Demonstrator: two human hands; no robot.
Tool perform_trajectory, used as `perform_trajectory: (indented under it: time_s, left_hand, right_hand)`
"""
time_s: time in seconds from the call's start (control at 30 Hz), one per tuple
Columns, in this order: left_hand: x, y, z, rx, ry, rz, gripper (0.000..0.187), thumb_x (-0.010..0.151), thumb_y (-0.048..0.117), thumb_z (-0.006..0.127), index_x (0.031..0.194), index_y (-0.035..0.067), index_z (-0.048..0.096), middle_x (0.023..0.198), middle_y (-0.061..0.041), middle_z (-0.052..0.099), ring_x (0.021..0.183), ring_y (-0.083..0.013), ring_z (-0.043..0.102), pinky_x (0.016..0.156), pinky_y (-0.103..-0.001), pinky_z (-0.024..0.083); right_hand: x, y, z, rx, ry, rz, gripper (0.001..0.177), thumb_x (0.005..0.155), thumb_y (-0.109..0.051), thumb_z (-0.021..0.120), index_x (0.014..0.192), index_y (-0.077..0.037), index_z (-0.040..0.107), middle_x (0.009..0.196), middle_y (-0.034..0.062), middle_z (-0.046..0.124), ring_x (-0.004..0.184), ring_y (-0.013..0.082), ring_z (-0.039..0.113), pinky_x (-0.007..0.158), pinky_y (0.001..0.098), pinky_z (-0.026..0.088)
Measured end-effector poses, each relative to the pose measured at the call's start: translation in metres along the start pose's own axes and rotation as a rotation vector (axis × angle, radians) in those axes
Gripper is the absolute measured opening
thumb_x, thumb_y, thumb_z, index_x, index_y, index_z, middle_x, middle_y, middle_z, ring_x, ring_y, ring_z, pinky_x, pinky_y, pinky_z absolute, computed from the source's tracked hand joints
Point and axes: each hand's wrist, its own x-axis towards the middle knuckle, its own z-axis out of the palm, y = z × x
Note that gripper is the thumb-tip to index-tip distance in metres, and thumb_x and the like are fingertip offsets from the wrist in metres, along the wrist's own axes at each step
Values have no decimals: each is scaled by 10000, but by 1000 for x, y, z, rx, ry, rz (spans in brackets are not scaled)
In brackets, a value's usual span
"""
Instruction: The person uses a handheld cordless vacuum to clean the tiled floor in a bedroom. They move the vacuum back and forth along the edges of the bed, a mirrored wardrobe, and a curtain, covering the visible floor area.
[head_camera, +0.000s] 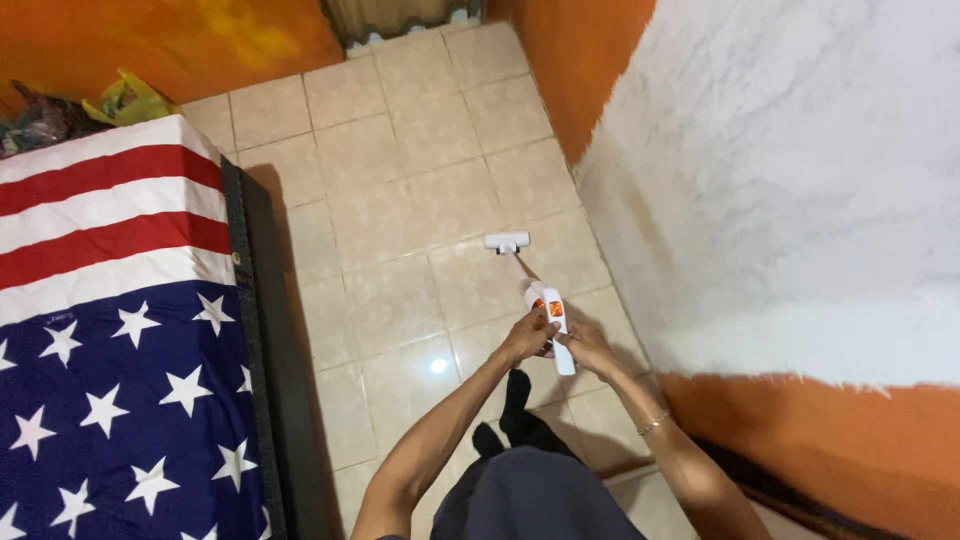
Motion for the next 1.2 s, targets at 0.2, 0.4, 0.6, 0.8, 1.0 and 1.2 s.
perform_trajectory:
  time_s: [0.2,0.4,0.6,0.8,1.0,1.2]
  left_hand:
    - [-57,-18,33,-2,-110,-15,443,987,217,670,1333,1,498,1104,-295,611,794,-348,723,691,-437,668]
    - [-89,-11,52,-4,-137,-19,429,976,223,693,1289,-5,509,1134,-290,598,782,-343,731,677,-426,677]
    - [-85,4,55,-41,-110,3,454,982,261,695,1301,-1,507,1060,-230,584,794,-314,716,685,-415,675]
    - [-22,22,51,23,22,3,482,987,278,683,1342,3,508,1110,-266,599,816,-330,730,691,-407,675]
    - [59,44,62,-5,165,36,452,976,237,678,1333,-7,548,1087,-297,624,812,-361,737,675,-444,671]
    - [125,95,94,-69,314,36,437,955,218,677,1317,-5,573,1058,-278,660,797,-334,756,669,-426,676]
  right_hand:
    - [-126,-49,-22,113,-29,127,338,868,-318,694,990,-3,678,815,164,647,749,304,684,542,426,626]
    - [-159,-46,-32,154,-34,161,353,892,-306,665,1025,21,668,837,178,642,754,326,692,545,468,631]
    - [-148,-56,-44,266,-106,148,410,892,-357,684,1097,-4,640,909,116,604,818,282,664,579,414,601]
    - [-57,-30,-52,180,-116,93,429,891,-433,701,1134,-80,684,908,94,689,806,256,671,562,389,571]
    - [72,23,-70,291,-116,60,338,905,-218,688,1163,-7,630,736,129,618,550,238,660,461,352,574]
    - [135,-13,-132,314,-161,78,340,914,-210,655,1186,-8,637,819,153,646,649,253,711,552,390,622]
